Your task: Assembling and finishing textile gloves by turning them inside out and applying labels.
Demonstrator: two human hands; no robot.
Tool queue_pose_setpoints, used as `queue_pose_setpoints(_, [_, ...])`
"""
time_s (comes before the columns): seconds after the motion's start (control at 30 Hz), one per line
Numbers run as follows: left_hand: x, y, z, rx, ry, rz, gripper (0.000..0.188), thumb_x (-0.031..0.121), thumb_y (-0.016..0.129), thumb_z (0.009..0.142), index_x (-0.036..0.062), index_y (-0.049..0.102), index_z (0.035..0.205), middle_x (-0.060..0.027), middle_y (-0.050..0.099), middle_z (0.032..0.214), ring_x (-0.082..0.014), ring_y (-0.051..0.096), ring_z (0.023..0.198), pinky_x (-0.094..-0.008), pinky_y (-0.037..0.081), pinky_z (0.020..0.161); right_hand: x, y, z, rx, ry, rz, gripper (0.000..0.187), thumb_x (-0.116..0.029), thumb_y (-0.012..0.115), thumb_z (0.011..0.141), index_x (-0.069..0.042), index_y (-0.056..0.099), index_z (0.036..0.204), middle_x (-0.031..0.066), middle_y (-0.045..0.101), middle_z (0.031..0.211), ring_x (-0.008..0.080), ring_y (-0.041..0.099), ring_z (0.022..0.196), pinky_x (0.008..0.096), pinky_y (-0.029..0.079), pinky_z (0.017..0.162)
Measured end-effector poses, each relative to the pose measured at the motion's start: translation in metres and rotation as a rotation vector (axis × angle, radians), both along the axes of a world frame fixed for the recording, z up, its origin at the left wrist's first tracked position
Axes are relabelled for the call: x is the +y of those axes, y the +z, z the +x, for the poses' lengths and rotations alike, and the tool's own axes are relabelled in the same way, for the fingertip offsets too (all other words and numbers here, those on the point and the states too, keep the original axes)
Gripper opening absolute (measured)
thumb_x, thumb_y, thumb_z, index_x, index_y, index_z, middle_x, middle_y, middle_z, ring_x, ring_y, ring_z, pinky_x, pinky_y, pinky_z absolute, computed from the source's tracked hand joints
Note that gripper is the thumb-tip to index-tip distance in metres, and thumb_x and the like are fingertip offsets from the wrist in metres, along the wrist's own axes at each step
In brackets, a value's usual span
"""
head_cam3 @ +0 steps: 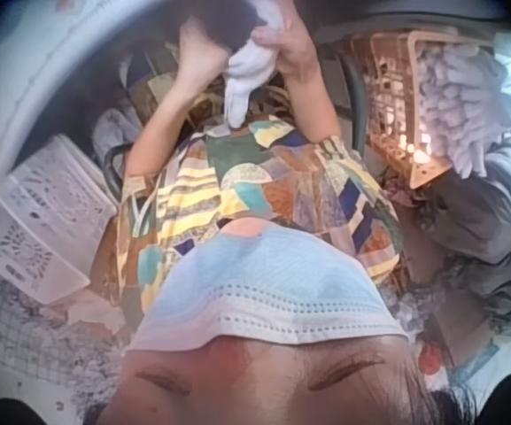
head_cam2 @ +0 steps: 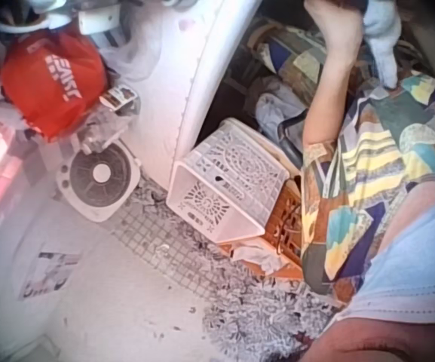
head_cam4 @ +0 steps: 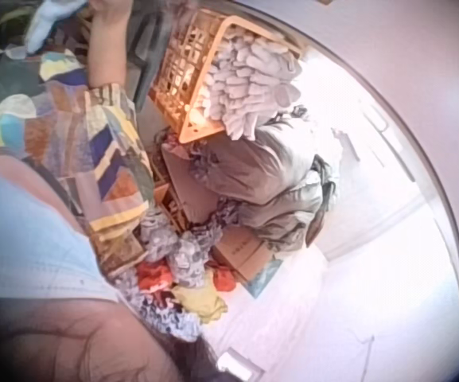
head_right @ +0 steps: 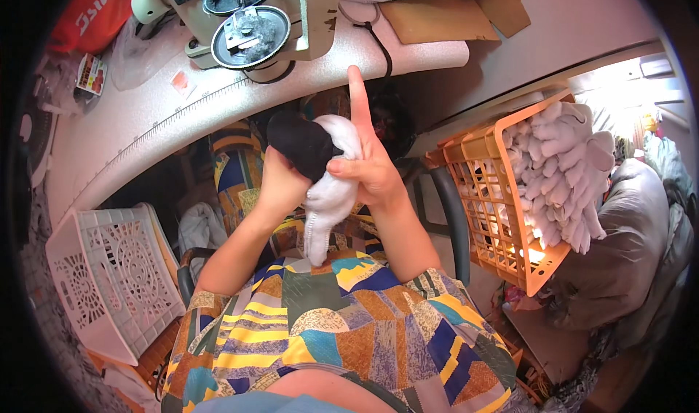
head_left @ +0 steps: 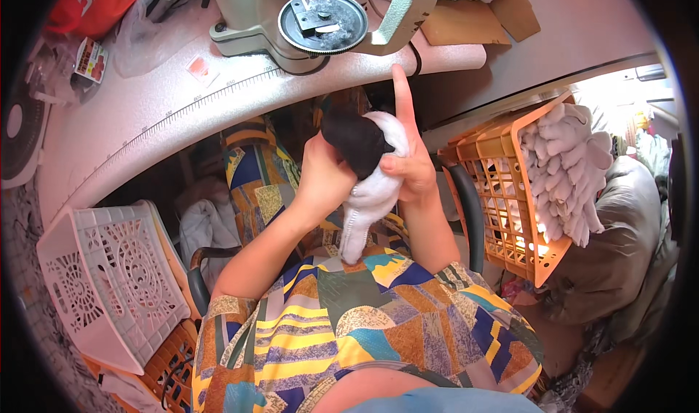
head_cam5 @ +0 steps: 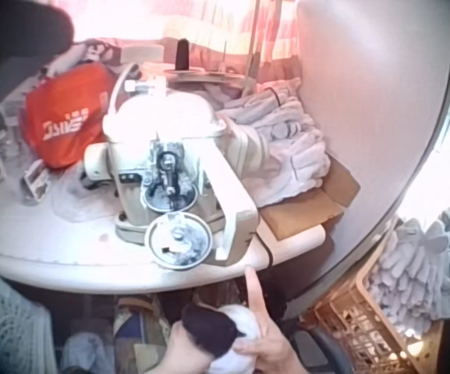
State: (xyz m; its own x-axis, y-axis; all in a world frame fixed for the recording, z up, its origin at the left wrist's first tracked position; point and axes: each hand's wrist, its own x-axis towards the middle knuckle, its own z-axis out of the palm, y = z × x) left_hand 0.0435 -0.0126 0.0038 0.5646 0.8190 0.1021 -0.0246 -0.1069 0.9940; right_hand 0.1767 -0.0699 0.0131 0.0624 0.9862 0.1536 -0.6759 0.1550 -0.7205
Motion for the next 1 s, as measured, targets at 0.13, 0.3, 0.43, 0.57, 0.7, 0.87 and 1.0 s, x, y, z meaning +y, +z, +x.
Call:
queue_pose_setpoints(0.13, [0.003,0.001,0.001,-0.009,-0.013,-0.093,0.017,0.001,0.058,0.081,0.0006,0.06,0.097,-0.0092,0.064,0.09,-0.0195,0.063,0.087,-0.0313,0.049,0.078,0.002,-0.001,0.005,0.03,0.014,-0.007,0.122,-0.008,0.076,0.069,-0.018,-0.009,0.156,0.0142,0.061,0.114,0.022,0.06,0.108,0.033,0.044,0.098])
queue_pose_setpoints(0.3, [0.016,0.0,-0.004,0.107,-0.004,0.013,0.016,0.003,0.053,0.078,-0.0019,0.057,0.092,-0.0199,0.06,0.085,-0.0387,0.063,0.081,-0.0421,0.049,0.073,0.002,0.009,0.008,0.072,0.017,-0.195,0.112,-0.003,0.076,0.067,-0.013,0.008,0.155,0.0119,0.063,0.107,0.0194,0.061,0.102,0.0308,0.046,0.093])
queue_pose_setpoints(0.43, [0.01,0.02,-0.01,0.137,0.151,0.455,0.024,-0.003,0.051,0.073,-0.0017,0.058,0.096,-0.0187,0.057,0.087,-0.0389,0.059,0.078,-0.0373,0.048,0.071,0.004,-0.002,0.003,-0.566,-0.36,-0.282,0.084,0.0,0.075,0.07,-0.009,0.038,0.144,0.0061,0.065,0.092,0.0146,0.062,0.085,0.0265,0.048,0.08])
queue_pose_setpoints(0.57, [-0.027,0.015,0.004,0.335,0.068,0.998,0.032,0.002,0.065,0.065,0.0034,0.058,0.096,-0.0151,0.055,0.086,-0.0323,0.054,0.066,-0.0411,0.045,0.06,0.016,-0.035,0.007,-1.211,-0.904,-0.073,0.063,0.002,0.068,0.068,-0.006,0.054,0.129,0.0068,0.059,0.083,0.0163,0.058,0.073,0.0291,0.045,0.065])
queue_pose_setpoints(0.7, [-0.015,0.021,0.003,0.319,0.278,1.053,0.022,0.01,0.064,0.064,0.0057,0.054,0.084,-0.009,0.049,0.079,-0.0258,0.054,0.067,-0.0386,0.042,0.06,0.002,-0.008,0.008,-1.361,-0.748,-0.127,0.058,0.005,0.064,0.068,-0.007,0.057,0.125,0.0087,0.058,0.087,0.0209,0.06,0.078,0.0307,0.048,0.069])
queue_pose_setpoints(0.87, [0.004,0.017,-0.01,0.382,0.208,0.858,0.03,0.013,0.068,0.062,0.0032,0.057,0.088,-0.0119,0.054,0.086,-0.0319,0.057,0.075,-0.0408,0.046,0.066,-0.025,-0.003,0.001,-1.009,-0.588,-0.272,0.053,0.01,0.06,0.069,-0.006,0.061,0.119,0.0091,0.062,0.097,0.0187,0.063,0.092,0.0293,0.049,0.086])
queue_pose_setpoints(1.0, [0.022,0.029,-0.024,0.134,-0.026,0.645,0.027,0.018,0.071,0.072,0.0032,0.061,0.092,-0.0153,0.059,0.094,-0.0334,0.06,0.085,-0.0419,0.048,0.078,-0.032,-0.013,0.01,-0.561,-0.675,-0.249,0.046,0.014,0.05,0.079,-0.001,0.055,0.122,0.0084,0.062,0.108,0.0146,0.06,0.1,0.0293,0.048,0.093])
